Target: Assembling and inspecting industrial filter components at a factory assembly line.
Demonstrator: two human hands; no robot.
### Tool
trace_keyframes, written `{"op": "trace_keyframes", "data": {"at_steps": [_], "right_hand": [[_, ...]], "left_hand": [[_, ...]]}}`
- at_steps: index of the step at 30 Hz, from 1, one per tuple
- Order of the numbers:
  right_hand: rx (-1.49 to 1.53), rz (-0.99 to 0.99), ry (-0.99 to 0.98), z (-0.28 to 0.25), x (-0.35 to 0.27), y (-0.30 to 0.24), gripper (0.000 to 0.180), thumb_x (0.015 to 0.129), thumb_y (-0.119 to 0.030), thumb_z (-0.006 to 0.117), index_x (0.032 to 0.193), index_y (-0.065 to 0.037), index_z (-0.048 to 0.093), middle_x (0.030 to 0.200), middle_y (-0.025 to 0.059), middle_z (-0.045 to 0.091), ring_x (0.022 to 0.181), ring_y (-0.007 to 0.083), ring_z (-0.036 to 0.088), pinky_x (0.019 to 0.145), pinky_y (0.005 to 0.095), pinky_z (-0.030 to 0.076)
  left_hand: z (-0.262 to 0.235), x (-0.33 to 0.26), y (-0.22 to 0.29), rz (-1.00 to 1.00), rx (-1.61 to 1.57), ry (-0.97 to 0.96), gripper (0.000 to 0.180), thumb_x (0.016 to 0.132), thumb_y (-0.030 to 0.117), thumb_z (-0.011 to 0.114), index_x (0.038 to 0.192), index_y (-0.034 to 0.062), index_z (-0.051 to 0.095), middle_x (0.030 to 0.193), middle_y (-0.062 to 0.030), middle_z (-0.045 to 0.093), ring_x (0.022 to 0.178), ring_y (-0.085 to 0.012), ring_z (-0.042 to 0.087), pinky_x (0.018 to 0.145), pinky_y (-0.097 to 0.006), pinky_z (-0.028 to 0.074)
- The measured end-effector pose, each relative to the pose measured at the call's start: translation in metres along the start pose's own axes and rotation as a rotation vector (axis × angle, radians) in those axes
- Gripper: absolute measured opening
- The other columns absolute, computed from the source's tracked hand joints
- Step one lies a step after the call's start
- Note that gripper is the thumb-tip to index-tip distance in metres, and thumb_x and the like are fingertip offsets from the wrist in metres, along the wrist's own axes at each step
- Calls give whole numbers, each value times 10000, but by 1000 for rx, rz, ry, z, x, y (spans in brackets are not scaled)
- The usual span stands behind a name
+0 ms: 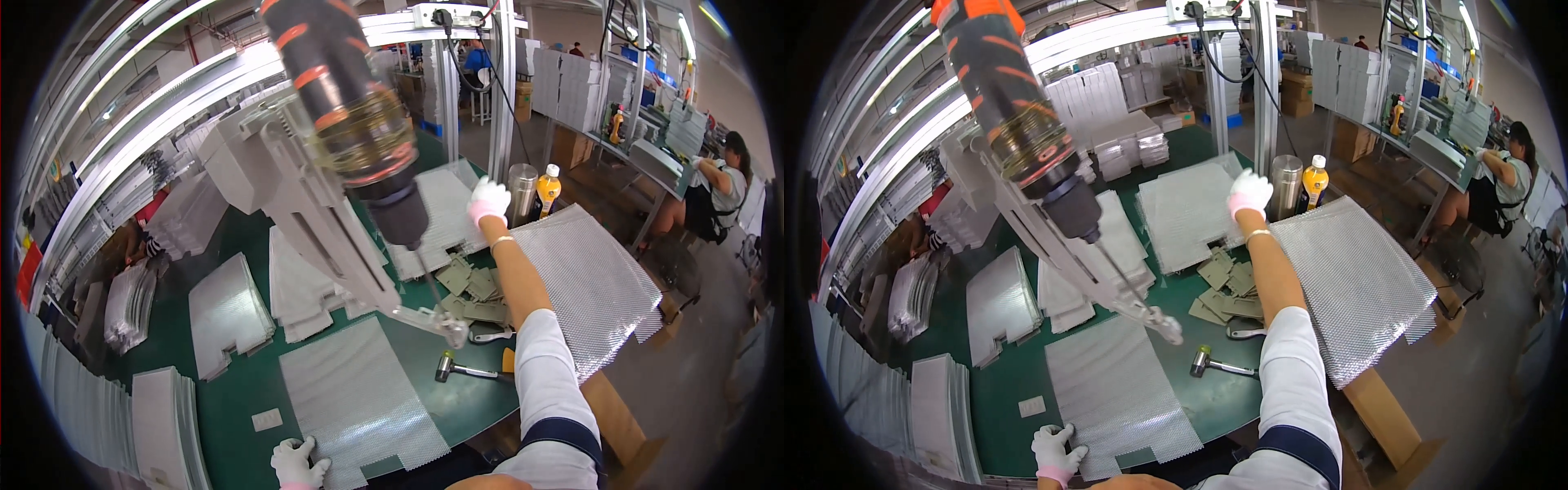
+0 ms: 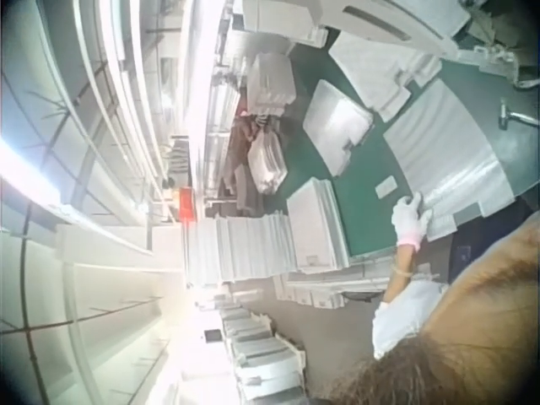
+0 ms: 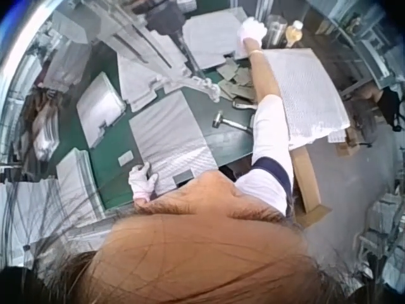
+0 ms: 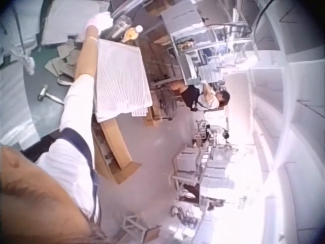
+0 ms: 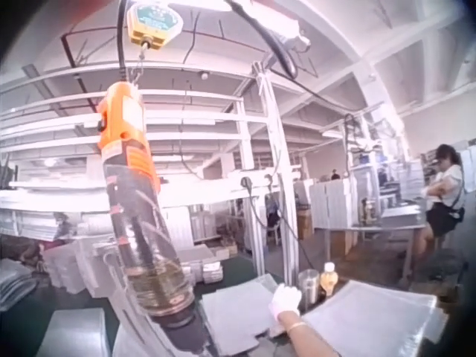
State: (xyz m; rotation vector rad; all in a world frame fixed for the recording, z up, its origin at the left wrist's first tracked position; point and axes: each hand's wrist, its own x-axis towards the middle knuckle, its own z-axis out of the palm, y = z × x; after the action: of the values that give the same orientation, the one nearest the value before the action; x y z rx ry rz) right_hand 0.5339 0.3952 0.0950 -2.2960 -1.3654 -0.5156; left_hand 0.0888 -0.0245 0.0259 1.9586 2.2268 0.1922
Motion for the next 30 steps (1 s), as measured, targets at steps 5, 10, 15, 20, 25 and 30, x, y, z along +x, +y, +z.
{"op": "trace_keyframes", "data": {"at_steps": [5,10,15,20,25,30], "right_hand": [[1204,-36,-366,-60,40,8,342,764,-62,630,1093,6,567,843,102,657,688,178,623,575,301,501],[1979,122,-395,-83,9,8,224,841,-111,597,1060,-63,582,889,55,644,735,179,629,586,304,506],[1713,-231,-132,-47,-98,0,262,863,-114,577,1113,-44,549,948,26,633,795,152,612,618,288,502],[1966,185,-733,-115,-260,0,299,874,-173,577,1139,-44,524,940,40,600,768,121,583,606,249,495],[1933,286,-833,-129,-331,16,212,901,-94,537,1102,-24,544,893,36,608,757,105,581,610,226,490],[1830,215,-844,-172,-359,31,212,891,-84,550,1086,-1,559,923,30,610,797,87,568,712,206,472]], "left_hand": [[3,-3,-7,37,-42,13,512,572,343,747,1044,182,628,1024,-118,536,992,-316,479,851,-423,383],[-5,-2,-1,96,3,38,462,602,343,727,1026,184,637,1074,-133,534,1019,-328,478,862,-440,384],[6,10,-9,189,4,227,317,677,335,669,947,168,670,1156,-157,521,1077,-351,470,889,-463,381],[18,17,5,128,-62,361,222,643,275,704,798,118,678,1173,-149,523,1130,-349,447,935,-469,354],[21,13,4,84,-40,360,316,631,262,733,892,105,650,1225,-132,500,1192,-342,400,1006,-451,300],[18,16,-44,6,-786,756,260,866,150,548,1040,-36,600,1109,-158,585,1010,-280,565,911,-358,435]]}}
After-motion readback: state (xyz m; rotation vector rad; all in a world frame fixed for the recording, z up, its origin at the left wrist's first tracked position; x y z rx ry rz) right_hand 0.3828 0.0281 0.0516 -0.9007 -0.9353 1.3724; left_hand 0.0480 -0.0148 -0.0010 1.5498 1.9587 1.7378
